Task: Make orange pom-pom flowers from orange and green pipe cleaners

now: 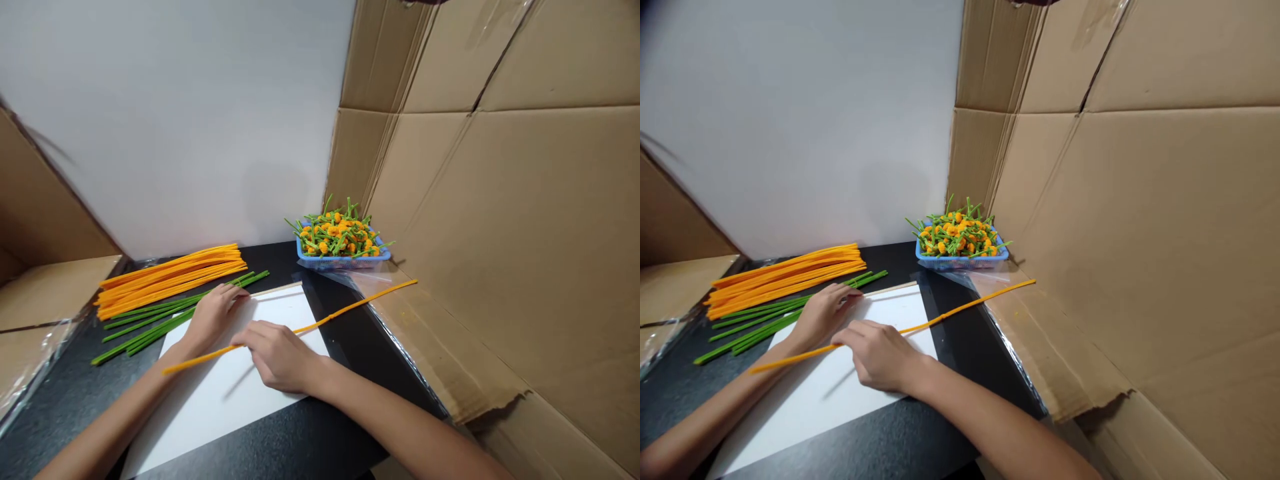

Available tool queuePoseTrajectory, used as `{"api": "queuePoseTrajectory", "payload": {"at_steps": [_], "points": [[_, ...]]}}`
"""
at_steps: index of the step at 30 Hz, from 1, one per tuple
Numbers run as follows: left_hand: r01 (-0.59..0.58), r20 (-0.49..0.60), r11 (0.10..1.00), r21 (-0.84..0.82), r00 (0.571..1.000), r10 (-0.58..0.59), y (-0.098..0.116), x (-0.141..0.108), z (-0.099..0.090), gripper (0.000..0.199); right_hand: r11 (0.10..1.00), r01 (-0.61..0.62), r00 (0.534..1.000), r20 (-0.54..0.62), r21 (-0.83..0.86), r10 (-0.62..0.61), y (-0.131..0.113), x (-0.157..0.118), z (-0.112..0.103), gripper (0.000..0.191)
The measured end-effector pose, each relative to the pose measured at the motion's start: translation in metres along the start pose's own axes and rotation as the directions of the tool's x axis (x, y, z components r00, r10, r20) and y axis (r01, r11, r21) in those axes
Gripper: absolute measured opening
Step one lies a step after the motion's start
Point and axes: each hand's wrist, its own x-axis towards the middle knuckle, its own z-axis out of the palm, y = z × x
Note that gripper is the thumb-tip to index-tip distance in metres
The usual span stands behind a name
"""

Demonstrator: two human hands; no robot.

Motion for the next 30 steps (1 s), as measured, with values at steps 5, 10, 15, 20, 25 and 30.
{"api": "queuePoseTrajectory", "payload": {"at_steps": [5, 10, 15, 20, 25, 30], "points": [[0.344, 0.081, 0.598, -0.724, 0.903, -0.421, 0.012, -0.030, -0.014, 0.038, 0.973, -0.148, 0.969, -0.171, 0.176, 0.178, -0.005, 0.003, -0.004, 0.017], [0.373, 0.194, 0.268, -0.889, 0.834, -0.517, 0.026, -0.064, -0.018, 0.043, 0.914, -0.249, 0.928, -0.191, 0.320, 0.319, -0.005, 0.005, -0.002, 0.015], [0.292, 0.152, 0.202, -0.935, 0.843, -0.516, 0.027, -0.071, -0.024, 0.042, 0.913, -0.238, 0.949, -0.119, 0.330, 0.291, -0.007, 0.006, -0.002, 0.027], [0.240, 0.116, 0.184, -0.953, 0.851, -0.512, 0.025, -0.068, -0.033, 0.043, 0.909, -0.294, 0.921, -0.167, 0.296, 0.352, -0.005, 0.011, 0.000, 0.034], [0.232, 0.111, 0.213, -0.949, 0.880, -0.462, 0.026, -0.070, -0.037, 0.040, 0.912, -0.276, 0.938, -0.121, 0.303, 0.324, -0.007, 0.017, 0.004, 0.038], [0.209, 0.045, 0.294, -0.933, 0.875, -0.481, 0.027, -0.068, -0.040, 0.031, 0.911, -0.255, 0.945, -0.116, 0.325, 0.306, -0.008, 0.018, 0.007, 0.038]]}}
